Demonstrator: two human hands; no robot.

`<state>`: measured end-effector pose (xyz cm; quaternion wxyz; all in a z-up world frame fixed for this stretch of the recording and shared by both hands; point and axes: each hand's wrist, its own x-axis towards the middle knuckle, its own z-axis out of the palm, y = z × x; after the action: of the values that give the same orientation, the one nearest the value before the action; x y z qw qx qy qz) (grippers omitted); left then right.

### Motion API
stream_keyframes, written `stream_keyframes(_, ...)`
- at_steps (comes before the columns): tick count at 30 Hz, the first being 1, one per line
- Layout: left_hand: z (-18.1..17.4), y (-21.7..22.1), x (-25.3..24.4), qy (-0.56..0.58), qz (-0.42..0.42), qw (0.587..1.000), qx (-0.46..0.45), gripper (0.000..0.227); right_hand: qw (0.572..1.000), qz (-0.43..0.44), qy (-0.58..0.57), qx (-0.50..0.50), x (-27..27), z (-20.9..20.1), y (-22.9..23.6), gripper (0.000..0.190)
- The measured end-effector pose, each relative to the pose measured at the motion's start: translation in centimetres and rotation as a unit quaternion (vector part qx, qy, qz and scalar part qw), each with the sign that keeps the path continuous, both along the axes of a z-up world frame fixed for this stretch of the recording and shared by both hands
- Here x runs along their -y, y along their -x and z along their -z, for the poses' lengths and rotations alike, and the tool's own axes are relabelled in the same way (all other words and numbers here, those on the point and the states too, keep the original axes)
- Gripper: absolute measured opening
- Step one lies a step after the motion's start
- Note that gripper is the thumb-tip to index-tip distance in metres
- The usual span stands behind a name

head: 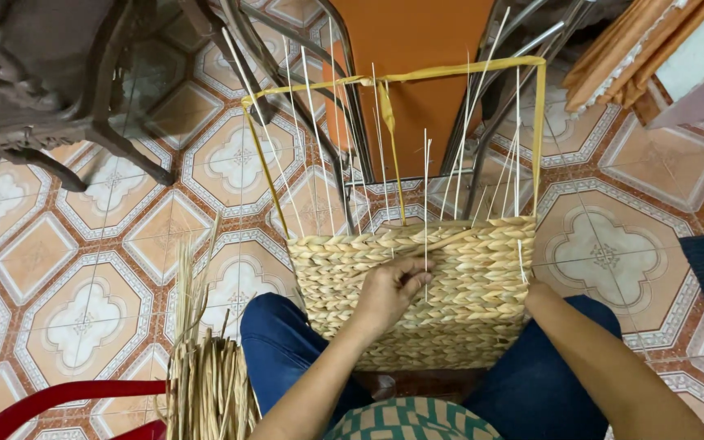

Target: The person is weaving a mat or basket base using light-colored natural fibers on a rectangular yellow frame, occasionally using scissors to trim strips.

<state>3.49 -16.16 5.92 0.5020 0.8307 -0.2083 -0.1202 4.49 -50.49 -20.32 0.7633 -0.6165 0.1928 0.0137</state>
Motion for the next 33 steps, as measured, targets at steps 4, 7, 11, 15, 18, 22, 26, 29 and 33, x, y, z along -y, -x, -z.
stream_keyframes(4,-0.4,0.0,0.5,0.032,0.006,0.999,-0.041,0.029,1.0,0.023,0.002,0.01,-0.9,-2.1,0.9,0.035)
stream_keyframes(7,-0.6,-0.1,0.9,0.032,0.003,0.997,-0.073,0.036,0.999,0.042,0.005,0.017,-2.8,-3.5,3.1,0.035)
stream_keyframes(11,-0.6,0.0,1.4,0.027,-0.008,0.997,-0.074,0.041,0.997,0.065,0.009,0.028,-5.7,-4.0,7.4,0.033)
stream_keyframes(15,0.6,0.1,1.5,0.063,-0.009,0.997,-0.052,0.028,0.996,0.085,0.014,0.039,-6.0,-4.0,10.4,0.032)
stream_keyframes(18,0.1,0.2,1.5,0.062,-0.008,0.997,-0.05,0.024,0.994,0.1,0.018,0.046,-2.9,-6.2,4.1,0.032)
stream_keyframes(22,0.3,0.2,1.5,0.08,-0.002,0.995,-0.066,0.022,0.991,0.124,0.02,0.053,-1.7,-4.7,0.6,0.031)
stream_keyframes(26,1.0,-0.3,2.1,0.057,0.011,0.997,-0.047,0.02,0.987,0.147,0.024,0.061,-0.9,-3.7,-0.3,0.03)
stream_keyframes(29,0.0,-0.5,2.9,0.039,0.022,0.997,-0.055,0.018,0.984,0.162,0.028,0.067,-0.5,-3.5,-0.6,0.029)
stream_keyframes(33,-1.3,-0.9,3.8,0.026,0.022,0.998,-0.06,0.018,0.98,0.183,0.034,0.075,-0.3,-3.3,-1.3,0.028)
